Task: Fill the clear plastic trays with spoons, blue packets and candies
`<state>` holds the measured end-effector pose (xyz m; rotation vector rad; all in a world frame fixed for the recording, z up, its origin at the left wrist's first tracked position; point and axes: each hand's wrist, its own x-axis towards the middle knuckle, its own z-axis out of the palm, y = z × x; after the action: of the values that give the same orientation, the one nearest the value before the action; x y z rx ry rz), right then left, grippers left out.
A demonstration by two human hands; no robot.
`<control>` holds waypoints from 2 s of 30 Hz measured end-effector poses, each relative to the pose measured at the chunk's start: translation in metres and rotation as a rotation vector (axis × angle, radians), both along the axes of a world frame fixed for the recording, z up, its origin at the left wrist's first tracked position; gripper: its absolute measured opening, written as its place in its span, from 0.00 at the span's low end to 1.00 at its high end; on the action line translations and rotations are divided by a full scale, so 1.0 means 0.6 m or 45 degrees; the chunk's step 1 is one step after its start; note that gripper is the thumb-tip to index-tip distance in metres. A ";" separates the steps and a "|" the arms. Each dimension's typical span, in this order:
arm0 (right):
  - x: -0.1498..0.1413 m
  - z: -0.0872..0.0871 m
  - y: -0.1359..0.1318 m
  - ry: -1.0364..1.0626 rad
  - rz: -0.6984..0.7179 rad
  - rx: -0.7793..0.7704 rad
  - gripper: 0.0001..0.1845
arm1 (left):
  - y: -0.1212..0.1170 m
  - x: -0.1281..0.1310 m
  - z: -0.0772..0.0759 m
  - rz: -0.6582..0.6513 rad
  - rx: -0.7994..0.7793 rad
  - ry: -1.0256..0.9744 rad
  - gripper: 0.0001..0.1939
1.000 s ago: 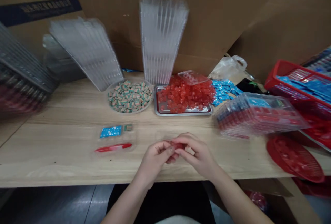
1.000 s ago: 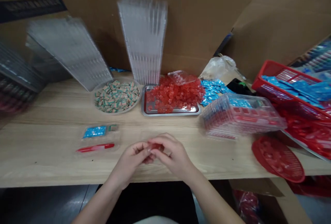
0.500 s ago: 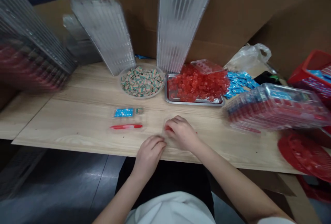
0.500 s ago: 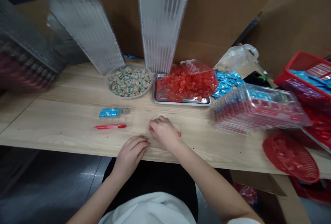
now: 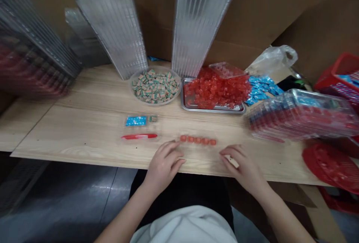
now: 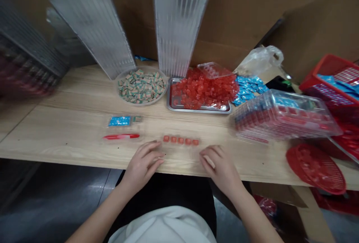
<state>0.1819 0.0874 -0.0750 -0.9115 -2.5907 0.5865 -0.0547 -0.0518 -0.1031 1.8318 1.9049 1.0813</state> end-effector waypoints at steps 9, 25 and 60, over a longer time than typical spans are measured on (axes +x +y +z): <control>0.006 -0.024 -0.053 -0.085 0.044 0.046 0.07 | 0.029 -0.020 0.010 -0.276 -0.196 0.229 0.15; -0.016 0.047 -0.010 0.329 0.044 -0.390 0.03 | 0.008 -0.036 0.043 -0.108 0.031 -0.234 0.07; -0.338 -0.046 -0.053 0.057 -0.115 -0.436 0.13 | -0.045 -0.273 0.000 0.809 -0.305 0.216 0.22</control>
<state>-0.0211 0.0557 -0.1025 -1.0976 -2.4354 1.0329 -0.2188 -0.0785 -0.1032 1.2445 2.6818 0.8176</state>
